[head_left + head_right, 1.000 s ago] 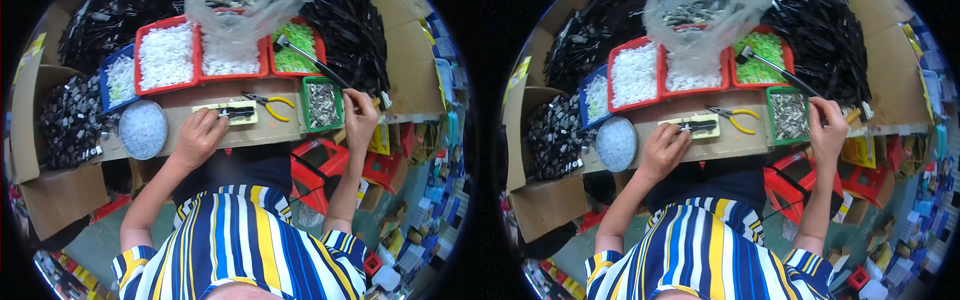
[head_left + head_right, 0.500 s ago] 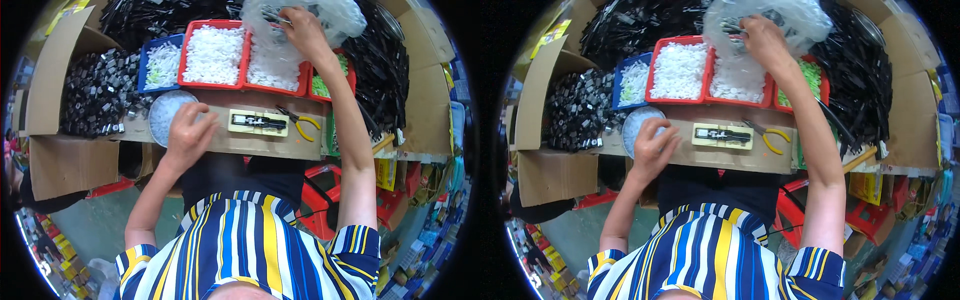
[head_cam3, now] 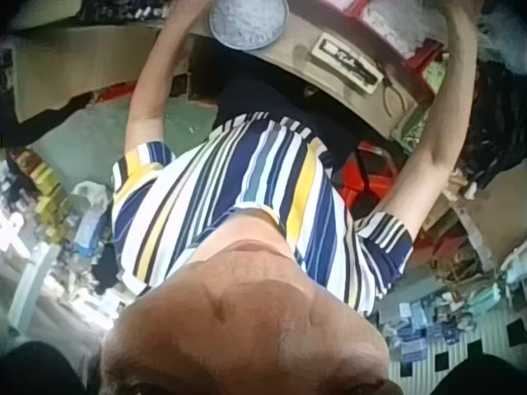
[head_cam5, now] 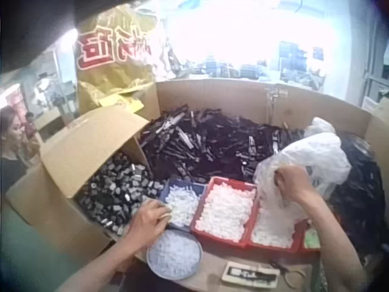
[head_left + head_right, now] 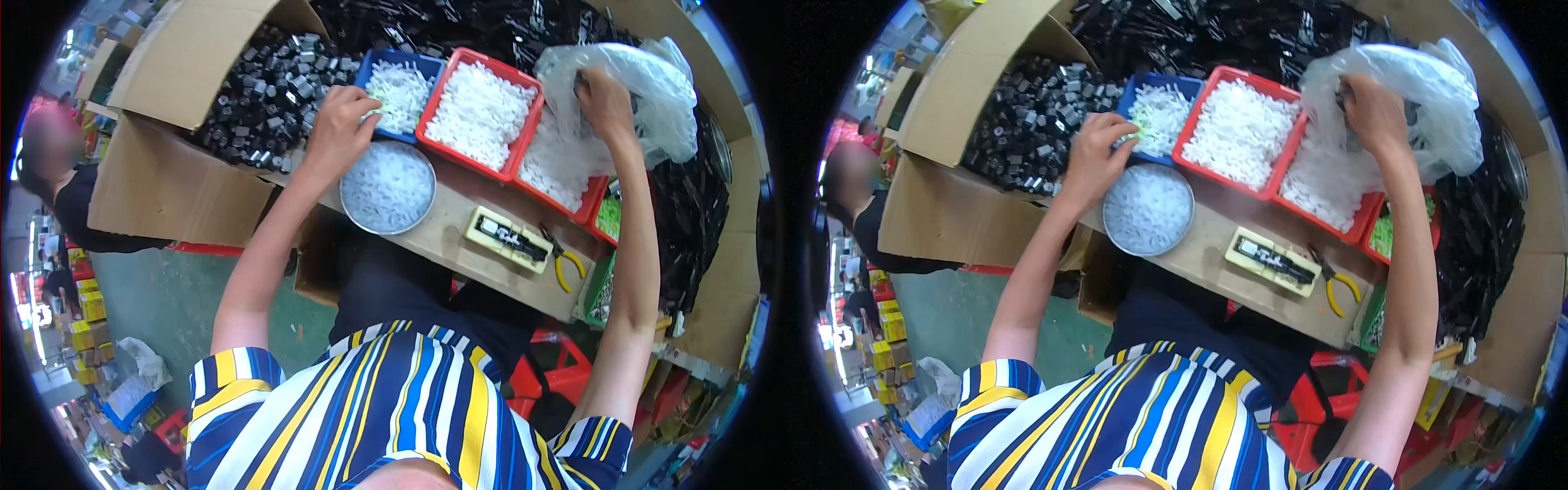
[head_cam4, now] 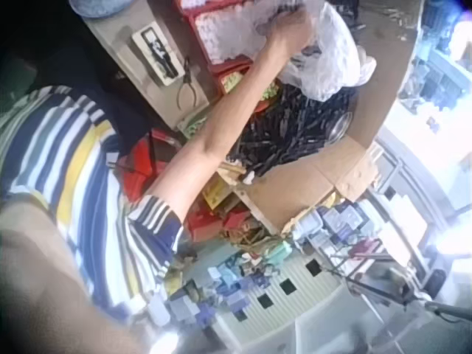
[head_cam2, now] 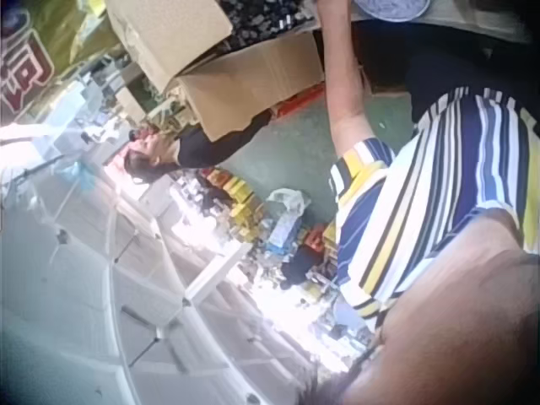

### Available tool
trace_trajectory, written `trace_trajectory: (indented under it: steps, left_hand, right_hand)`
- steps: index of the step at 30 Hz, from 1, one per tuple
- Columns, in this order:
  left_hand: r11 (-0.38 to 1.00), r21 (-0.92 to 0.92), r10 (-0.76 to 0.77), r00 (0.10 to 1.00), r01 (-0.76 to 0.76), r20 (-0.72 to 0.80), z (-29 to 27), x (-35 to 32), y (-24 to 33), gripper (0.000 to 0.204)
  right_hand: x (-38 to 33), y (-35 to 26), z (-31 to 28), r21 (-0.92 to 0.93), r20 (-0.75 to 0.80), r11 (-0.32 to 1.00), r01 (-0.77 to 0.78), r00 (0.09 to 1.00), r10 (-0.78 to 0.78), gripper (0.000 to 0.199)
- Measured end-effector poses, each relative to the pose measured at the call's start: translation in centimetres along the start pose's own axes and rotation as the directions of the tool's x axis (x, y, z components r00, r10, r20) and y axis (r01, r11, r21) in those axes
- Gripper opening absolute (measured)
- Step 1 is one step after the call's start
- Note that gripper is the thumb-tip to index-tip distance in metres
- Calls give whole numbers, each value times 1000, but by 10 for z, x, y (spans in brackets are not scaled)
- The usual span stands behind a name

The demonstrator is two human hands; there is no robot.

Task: The recorder is assembling small plastic toy components by hand, using pliers and a mallet to fit parts together at a workbench.

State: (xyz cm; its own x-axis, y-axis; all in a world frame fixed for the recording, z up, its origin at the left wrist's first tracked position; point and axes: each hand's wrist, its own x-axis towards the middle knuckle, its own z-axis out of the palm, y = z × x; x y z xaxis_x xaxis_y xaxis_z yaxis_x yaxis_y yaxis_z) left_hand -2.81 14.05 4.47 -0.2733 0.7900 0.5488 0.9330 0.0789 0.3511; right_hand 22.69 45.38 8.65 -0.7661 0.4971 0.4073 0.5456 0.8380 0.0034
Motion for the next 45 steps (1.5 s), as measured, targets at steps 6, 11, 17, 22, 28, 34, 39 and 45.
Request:
trace_trajectory:
  steps: [6,11,17,22,28,34,39,45]
  left_hand:
    - [969,235,37,986,-76,165,34,26,-19,4]
    - [965,257,-16,974,-44,226,42,31,-16,3]
    - [973,216,21,967,-78,256,40,37,-17,8]
    - [999,28,40,991,-43,124,33,48,-4,9]
    - [869,-389,-267,952,305,149,29,54,10,10]
    - [587,-611,-438,843,531,312,25,44,8,11]
    - [534,-628,-425,822,566,379,19,40,25,22]
    - [603,-604,-423,851,521,312,15,41,65,19]
  right_hand:
    - [-33,21,4,8,62,998,-62,996,62,14]
    - [-53,14,-3,-44,76,997,-66,995,69,15]
    - [-45,-1,-9,-70,105,995,-76,991,83,21]
    - [-41,-5,-11,-11,60,996,89,994,-88,15]
    - [-37,-6,-11,-56,141,992,109,985,-101,15]
    - [-36,-10,-25,36,169,999,33,985,-38,16]
    - [-43,-10,-17,82,27,995,-64,998,62,14]
    - [-49,-10,-11,219,-217,966,-135,959,183,20]
